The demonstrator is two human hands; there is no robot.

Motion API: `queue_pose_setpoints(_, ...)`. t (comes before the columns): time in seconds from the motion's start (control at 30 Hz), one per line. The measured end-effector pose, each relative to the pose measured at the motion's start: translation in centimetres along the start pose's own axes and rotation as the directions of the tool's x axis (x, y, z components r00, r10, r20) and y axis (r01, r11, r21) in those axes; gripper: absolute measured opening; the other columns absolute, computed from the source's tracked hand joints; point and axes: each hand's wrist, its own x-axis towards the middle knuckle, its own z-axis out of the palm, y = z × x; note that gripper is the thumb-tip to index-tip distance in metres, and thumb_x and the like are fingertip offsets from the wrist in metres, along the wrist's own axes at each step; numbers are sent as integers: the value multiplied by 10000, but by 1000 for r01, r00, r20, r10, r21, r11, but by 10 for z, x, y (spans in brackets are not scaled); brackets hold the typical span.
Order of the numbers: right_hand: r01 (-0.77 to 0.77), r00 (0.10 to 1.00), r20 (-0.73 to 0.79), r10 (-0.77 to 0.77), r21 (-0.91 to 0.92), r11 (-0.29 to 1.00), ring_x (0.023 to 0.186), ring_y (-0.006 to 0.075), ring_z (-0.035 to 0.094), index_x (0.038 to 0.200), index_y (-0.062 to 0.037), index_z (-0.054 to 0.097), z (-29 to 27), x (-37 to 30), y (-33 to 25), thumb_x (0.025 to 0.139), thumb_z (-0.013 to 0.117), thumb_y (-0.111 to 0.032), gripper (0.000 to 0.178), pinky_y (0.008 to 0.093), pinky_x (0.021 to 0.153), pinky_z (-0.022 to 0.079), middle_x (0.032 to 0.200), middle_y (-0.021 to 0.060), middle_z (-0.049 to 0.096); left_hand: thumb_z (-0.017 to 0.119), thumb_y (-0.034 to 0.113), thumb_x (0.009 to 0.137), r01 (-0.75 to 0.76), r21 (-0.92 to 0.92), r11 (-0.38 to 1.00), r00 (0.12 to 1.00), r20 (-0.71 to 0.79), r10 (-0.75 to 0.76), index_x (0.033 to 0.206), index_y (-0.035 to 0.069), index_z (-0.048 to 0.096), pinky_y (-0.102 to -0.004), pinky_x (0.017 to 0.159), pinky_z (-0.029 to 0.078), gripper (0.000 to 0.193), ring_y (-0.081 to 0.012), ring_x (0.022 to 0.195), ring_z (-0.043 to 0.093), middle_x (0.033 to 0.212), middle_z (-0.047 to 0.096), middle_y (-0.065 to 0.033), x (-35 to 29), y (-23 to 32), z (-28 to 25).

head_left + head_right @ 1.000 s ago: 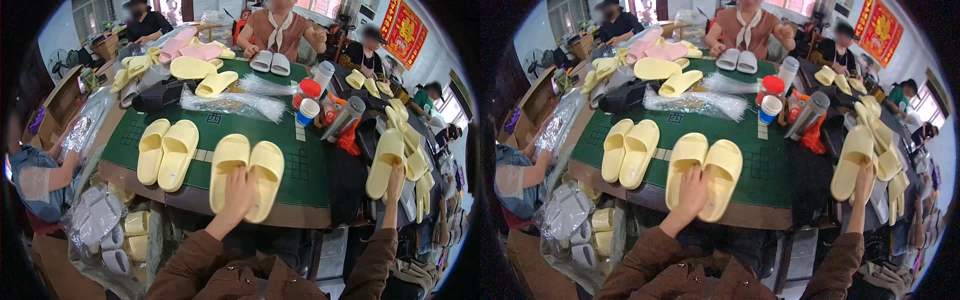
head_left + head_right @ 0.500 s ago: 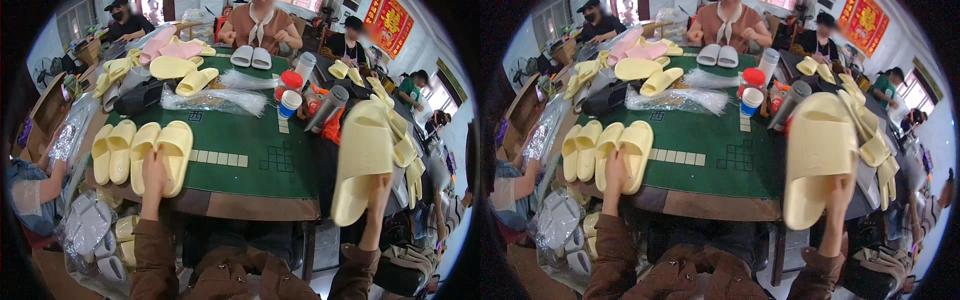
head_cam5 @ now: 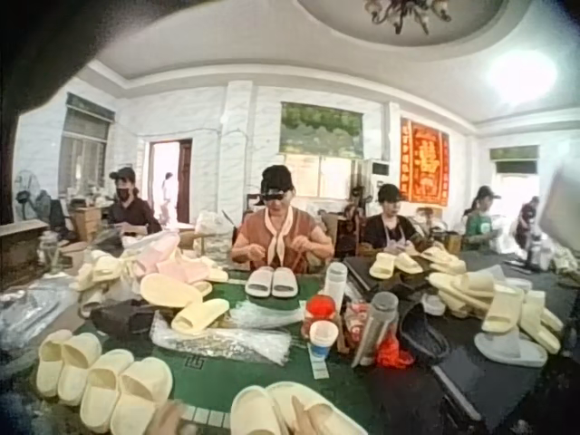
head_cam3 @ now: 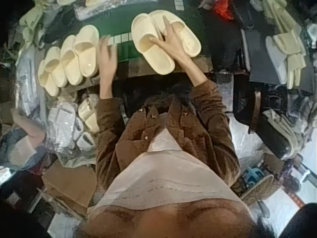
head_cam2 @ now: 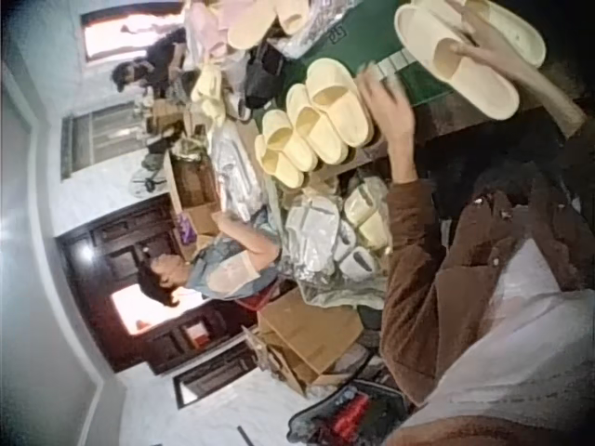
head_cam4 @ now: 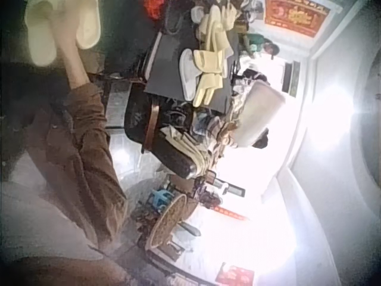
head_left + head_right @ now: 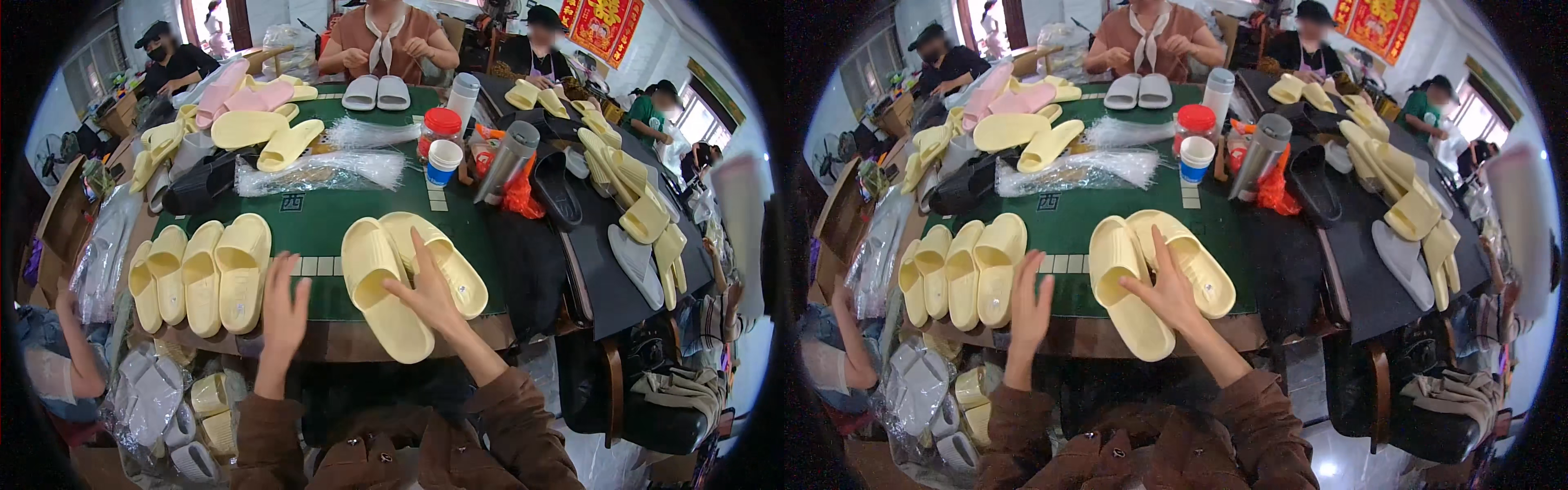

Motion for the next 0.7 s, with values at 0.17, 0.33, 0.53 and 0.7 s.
queue_pose_setpoints(0.17,151,984,-95,-148,28,988,1254,372,466,1407,-58,390,-19,-13,25,818,705,-273,702,420,1015,401,1325,223,489,588,175,900,-46,-146,988,988,140,67,1435,5,307,-436,1097,296,627,-402,1336,334,1441,329,-250,-1,45,47)
queue_pose_setpoints(0.33,143,946,-220,-238,-377,915,1017,343,616,1186,-77,588,-64,-5,38,836,664,-192,375,415,826,518,1196,116,584,544,1,831,-184,118,976,982,69,177,1414,29,355,-485,1080,308,613,-438,1300,345,1407,356,-254,2,30,73)
queue_pose_setpoints(0.53,-160,987,-95,128,-577,801,853,328,659,1126,-143,626,-65,-5,70,867,582,-267,291,455,702,533,1018,133,628,473,-73,810,-165,9,986,983,79,164,1384,25,393,-489,1098,289,588,-449,1310,325,1404,359,-259,11,17,83)
queue_pose_setpoints(0.7,22,996,-77,-40,-222,975,852,314,624,1136,-68,631,-58,-34,25,842,645,-222,332,392,737,509,907,115,609,430,-91,816,-164,12,986,980,113,162,1447,0,291,-442,1160,196,652,-392,1396,235,1474,293,-249,25,-20,75)
